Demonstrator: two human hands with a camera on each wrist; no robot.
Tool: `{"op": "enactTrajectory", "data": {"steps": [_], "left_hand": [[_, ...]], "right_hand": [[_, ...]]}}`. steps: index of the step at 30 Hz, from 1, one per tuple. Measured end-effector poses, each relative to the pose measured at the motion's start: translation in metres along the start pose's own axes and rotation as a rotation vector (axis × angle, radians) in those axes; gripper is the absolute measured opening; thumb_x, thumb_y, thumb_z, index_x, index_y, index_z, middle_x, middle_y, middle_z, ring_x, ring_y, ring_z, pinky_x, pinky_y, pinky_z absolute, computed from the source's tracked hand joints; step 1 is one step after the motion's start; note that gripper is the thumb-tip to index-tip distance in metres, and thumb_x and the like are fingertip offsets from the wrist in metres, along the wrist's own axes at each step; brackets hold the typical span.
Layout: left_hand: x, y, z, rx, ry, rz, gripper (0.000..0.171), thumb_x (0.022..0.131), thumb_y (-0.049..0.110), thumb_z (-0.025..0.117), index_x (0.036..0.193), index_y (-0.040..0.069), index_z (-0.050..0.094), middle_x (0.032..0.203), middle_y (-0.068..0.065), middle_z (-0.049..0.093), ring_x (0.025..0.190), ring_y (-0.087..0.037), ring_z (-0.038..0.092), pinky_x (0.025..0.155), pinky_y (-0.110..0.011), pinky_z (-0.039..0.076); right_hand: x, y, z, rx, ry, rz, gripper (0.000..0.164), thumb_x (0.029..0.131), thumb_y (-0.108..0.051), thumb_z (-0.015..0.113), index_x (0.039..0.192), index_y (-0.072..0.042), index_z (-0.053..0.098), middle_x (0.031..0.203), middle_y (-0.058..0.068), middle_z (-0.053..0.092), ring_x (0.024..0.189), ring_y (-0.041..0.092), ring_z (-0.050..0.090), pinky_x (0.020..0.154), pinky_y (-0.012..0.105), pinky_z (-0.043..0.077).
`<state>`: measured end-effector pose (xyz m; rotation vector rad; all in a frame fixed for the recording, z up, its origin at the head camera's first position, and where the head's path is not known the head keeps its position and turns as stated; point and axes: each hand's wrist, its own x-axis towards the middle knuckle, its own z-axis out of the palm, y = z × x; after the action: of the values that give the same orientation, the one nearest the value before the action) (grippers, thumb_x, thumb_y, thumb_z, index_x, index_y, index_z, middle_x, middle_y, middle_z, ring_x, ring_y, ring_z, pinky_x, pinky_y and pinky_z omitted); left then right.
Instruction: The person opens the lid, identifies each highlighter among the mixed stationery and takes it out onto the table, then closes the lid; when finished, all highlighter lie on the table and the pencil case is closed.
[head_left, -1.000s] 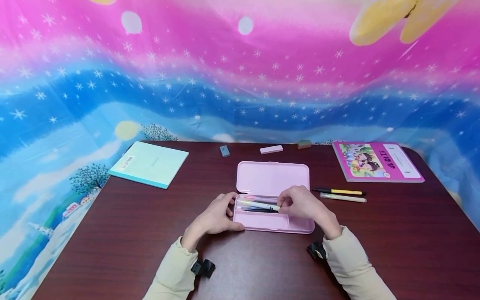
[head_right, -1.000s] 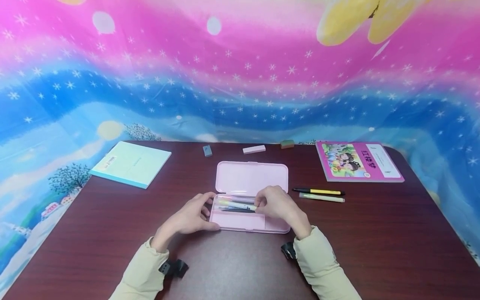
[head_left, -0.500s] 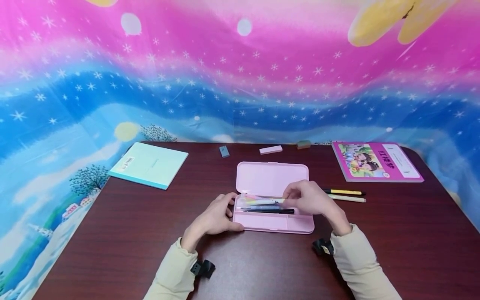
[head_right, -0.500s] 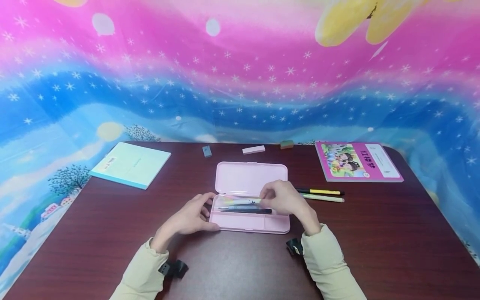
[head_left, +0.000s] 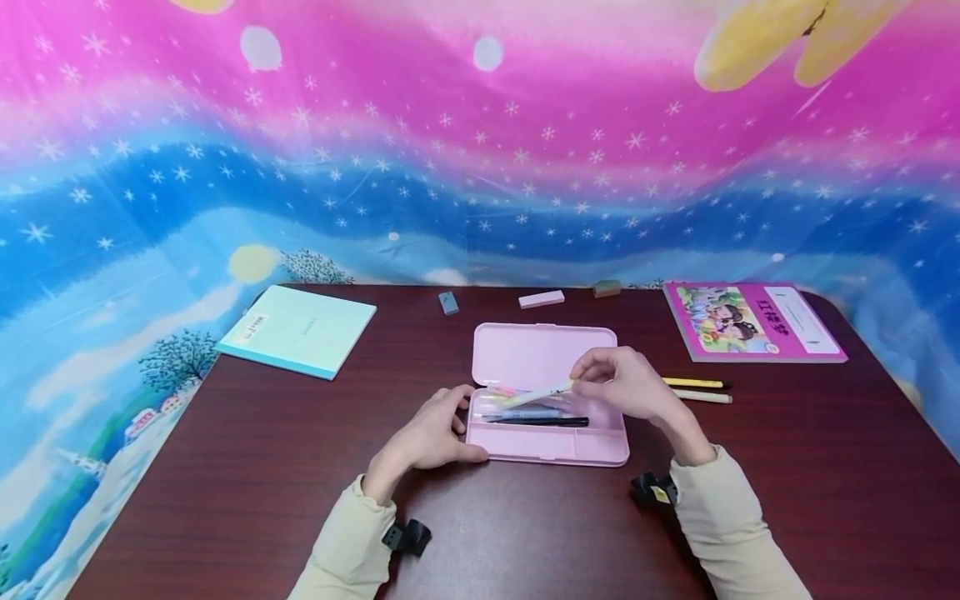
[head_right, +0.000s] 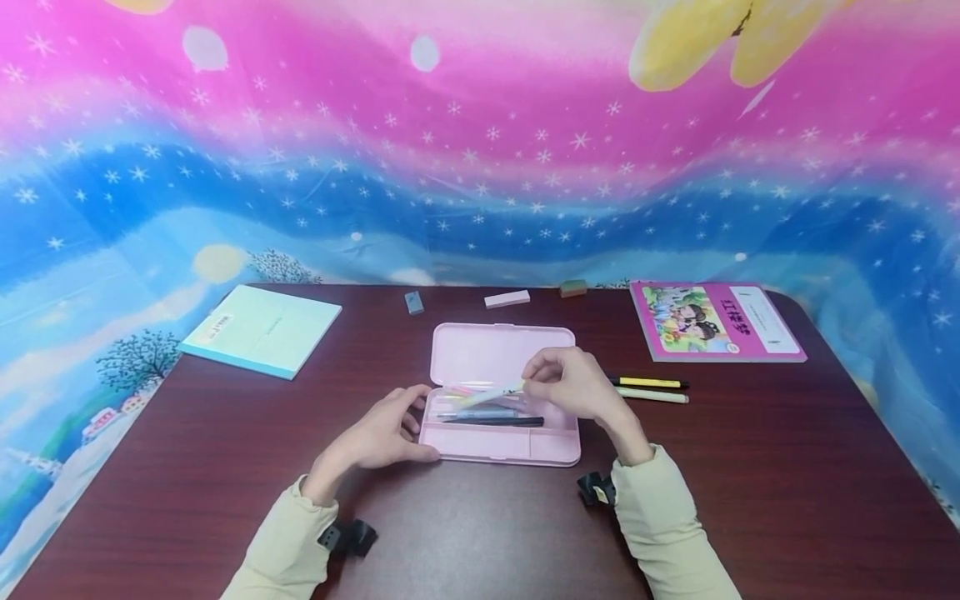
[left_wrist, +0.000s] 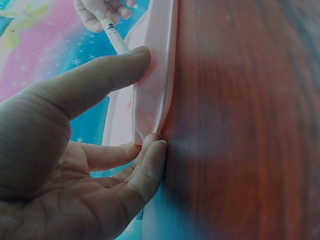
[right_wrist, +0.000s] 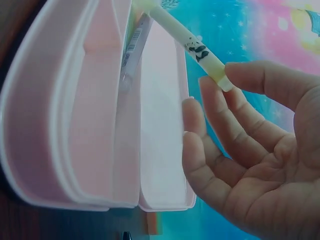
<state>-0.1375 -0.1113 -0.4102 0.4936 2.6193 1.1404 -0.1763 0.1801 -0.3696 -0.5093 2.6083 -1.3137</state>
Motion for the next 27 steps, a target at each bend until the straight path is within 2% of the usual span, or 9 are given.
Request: {"op": "enactTrajectory", "data": {"steps": [5,11,17,20,23,27], "left_hand": [[0.000,0.001,0.000,0.006,0.005,0.013,0.069,0.066,0.020,0.088,0.122,0.004,0.051,0.106,-0.008,0.050,0.080,-0.013,0.053,0.073,-0.027,0.043],[0.001,0.002,0.000,0.010,0.000,0.002,0.068,0.066,0.021,0.088,0.121,0.005,0.051,0.106,-0.008,0.050,0.080,-0.013,0.053,0.073,-0.027,0.043],[0.000,0.002,0.000,0.006,0.005,0.005,0.068,0.066,0.020,0.088,0.120,0.005,0.051,0.104,-0.008,0.049,0.080,-0.013,0.052,0.073,-0.027,0.042],[0.000,0.002,0.000,0.004,0.003,-0.003,0.069,0.066,0.020,0.088,0.122,0.004,0.050,0.105,-0.008,0.049,0.080,-0.013,0.052,0.073,-0.028,0.043],[-0.001,0.003,-0.001,-0.002,-0.001,-0.018,0.071,0.067,0.020,0.088,0.124,0.004,0.050,0.106,-0.008,0.049,0.081,-0.013,0.052,0.073,-0.028,0.043],[-0.003,0.004,-0.001,-0.008,-0.009,-0.027,0.072,0.068,0.021,0.087,0.126,0.004,0.049,0.108,-0.008,0.049,0.082,-0.014,0.052,0.074,-0.030,0.043]], "right_hand": [[-0.001,-0.002,0.000,0.087,0.048,0.010,0.014,0.082,-0.008,0.073,0.093,-0.001,0.069,0.083,0.007,0.068,0.078,0.018,0.062,0.068,0.028,0.049],[-0.001,0.002,-0.006,0.167,0.115,0.019,0.016,0.084,-0.007,0.071,0.097,0.002,0.067,0.086,0.011,0.068,0.077,0.016,0.064,0.067,0.034,0.054],[-0.001,0.010,-0.018,0.270,0.191,-0.017,0.017,0.086,-0.004,0.068,0.099,0.007,0.064,0.084,0.001,0.070,0.075,0.009,0.066,0.068,0.031,0.053],[-0.004,0.011,-0.024,0.361,0.212,-0.039,0.012,0.088,-0.003,0.067,0.097,0.004,0.064,0.082,-0.004,0.070,0.075,0.008,0.066,0.069,0.028,0.054],[-0.008,0.011,-0.031,0.468,0.212,-0.058,0.007,0.088,0.000,0.065,0.094,-0.003,0.066,0.083,-0.003,0.070,0.076,0.008,0.066,0.071,0.026,0.054],[-0.014,0.011,-0.041,0.549,0.206,-0.078,0.011,0.089,0.001,0.063,0.092,-0.010,0.067,0.084,-0.002,0.070,0.076,0.010,0.066,0.071,0.024,0.054]]}}
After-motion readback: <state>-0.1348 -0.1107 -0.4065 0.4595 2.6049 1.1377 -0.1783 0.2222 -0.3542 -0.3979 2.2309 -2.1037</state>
